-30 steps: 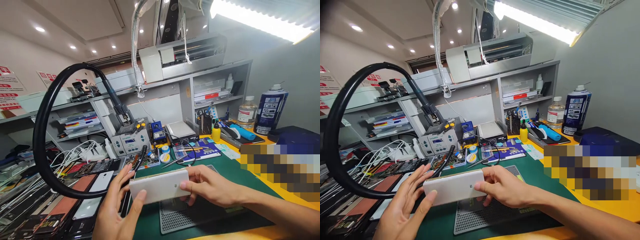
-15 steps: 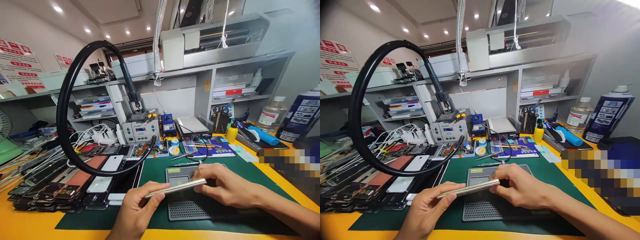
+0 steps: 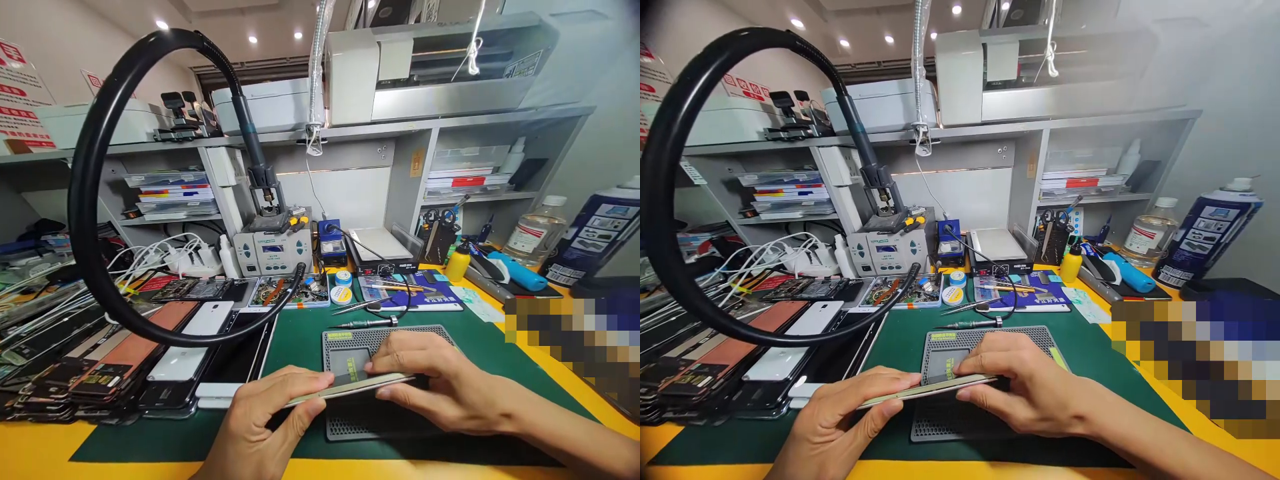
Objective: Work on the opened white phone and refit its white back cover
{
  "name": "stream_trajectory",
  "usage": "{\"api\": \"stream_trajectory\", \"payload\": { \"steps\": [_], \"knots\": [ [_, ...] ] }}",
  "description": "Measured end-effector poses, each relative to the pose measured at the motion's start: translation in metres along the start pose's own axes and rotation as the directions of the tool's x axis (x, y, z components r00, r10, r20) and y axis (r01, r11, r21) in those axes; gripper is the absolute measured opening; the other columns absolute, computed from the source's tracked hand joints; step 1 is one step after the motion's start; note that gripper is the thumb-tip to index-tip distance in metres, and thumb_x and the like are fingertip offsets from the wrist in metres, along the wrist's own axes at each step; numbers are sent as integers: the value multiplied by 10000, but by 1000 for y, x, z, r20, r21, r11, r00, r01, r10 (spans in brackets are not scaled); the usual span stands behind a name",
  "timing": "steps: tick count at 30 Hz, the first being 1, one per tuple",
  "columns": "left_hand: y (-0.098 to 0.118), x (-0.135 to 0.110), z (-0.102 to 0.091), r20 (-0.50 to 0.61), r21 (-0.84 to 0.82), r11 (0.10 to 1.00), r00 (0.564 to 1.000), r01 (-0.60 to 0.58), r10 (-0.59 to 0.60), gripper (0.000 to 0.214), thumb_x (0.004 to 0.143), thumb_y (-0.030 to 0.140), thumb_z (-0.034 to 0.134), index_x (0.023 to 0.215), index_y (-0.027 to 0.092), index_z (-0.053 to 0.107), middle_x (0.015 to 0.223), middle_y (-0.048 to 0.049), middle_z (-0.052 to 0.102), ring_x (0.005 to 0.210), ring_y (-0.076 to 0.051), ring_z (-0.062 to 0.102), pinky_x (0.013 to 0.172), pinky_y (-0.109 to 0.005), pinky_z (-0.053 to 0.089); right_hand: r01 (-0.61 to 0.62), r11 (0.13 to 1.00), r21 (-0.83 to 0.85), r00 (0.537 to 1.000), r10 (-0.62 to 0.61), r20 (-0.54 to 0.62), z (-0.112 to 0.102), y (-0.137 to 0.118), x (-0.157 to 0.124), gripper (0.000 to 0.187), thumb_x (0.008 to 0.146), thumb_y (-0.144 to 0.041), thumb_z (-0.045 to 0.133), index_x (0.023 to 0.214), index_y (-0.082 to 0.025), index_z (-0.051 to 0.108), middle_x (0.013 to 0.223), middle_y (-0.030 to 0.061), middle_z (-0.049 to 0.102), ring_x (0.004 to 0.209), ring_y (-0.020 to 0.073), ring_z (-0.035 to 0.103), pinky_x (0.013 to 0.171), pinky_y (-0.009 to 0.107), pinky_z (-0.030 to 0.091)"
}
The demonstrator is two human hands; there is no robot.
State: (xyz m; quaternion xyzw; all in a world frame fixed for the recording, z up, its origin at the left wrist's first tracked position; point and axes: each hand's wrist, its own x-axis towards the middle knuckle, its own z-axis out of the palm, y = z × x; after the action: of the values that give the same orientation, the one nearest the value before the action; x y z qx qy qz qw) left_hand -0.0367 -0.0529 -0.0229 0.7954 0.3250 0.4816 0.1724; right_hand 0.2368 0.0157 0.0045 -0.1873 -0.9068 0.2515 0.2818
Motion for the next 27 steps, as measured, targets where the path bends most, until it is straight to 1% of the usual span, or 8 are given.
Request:
{"api": "stream_trajectory", "payload": {
  "steps": [5,8,12,14,19,27],
  "knots": [
    [-2,4,0,-7,172,978,993,-114,117,244,911,87,623,1126,169,702,1029,-56,776,944,-145,733,867,-188,584,26,999,-32,1000,-26,11,-1,1,0,246,958,-263,634,1130,-108,715,909,120,735,819,182,658,733,292,495],
    [-2,7,-1,22,207,969,991,-134,132,251,921,105,620,1153,159,698,1007,-54,776,926,-134,733,854,-166,576,23,999,-48,999,-21,37,-4,1,0,263,971,-295,618,1144,-118,708,901,110,728,789,170,634,715,283,476],
    [-1,10,-1,54,172,978,992,-118,110,279,916,78,608,1162,174,699,992,-57,768,912,-149,729,846,-209,592,-12,996,-85,996,20,90,-7,-3,0,260,992,-315,581,1141,-147,713,870,86,717,763,162,608,692,277,451],
    [0,11,-1,58,139,985,994,-105,98,300,910,64,605,1172,179,696,984,-65,763,910,-162,724,833,-239,603,-23,994,-108,996,32,84,-7,-5,0,252,998,-310,567,1132,-159,716,869,84,718,757,163,613,683,277,448],
    [6,12,2,40,80,995,997,-67,64,327,899,38,600,1179,176,698,971,-71,759,875,-162,716,787,-248,610,30,991,-134,1000,-29,10,-4,-8,-1,235,982,-276,565,1103,-148,722,841,92,722,736,180,626,666,299,449],
    [13,17,-1,63,41,998,997,-39,36,341,895,22,597,1167,188,717,964,-70,768,862,-164,717,777,-254,610,46,987,-152,999,-42,29,-6,-11,1,207,973,-241,568,1087,-151,715,880,103,737,771,194,653,690,314,462]
  ]
}}
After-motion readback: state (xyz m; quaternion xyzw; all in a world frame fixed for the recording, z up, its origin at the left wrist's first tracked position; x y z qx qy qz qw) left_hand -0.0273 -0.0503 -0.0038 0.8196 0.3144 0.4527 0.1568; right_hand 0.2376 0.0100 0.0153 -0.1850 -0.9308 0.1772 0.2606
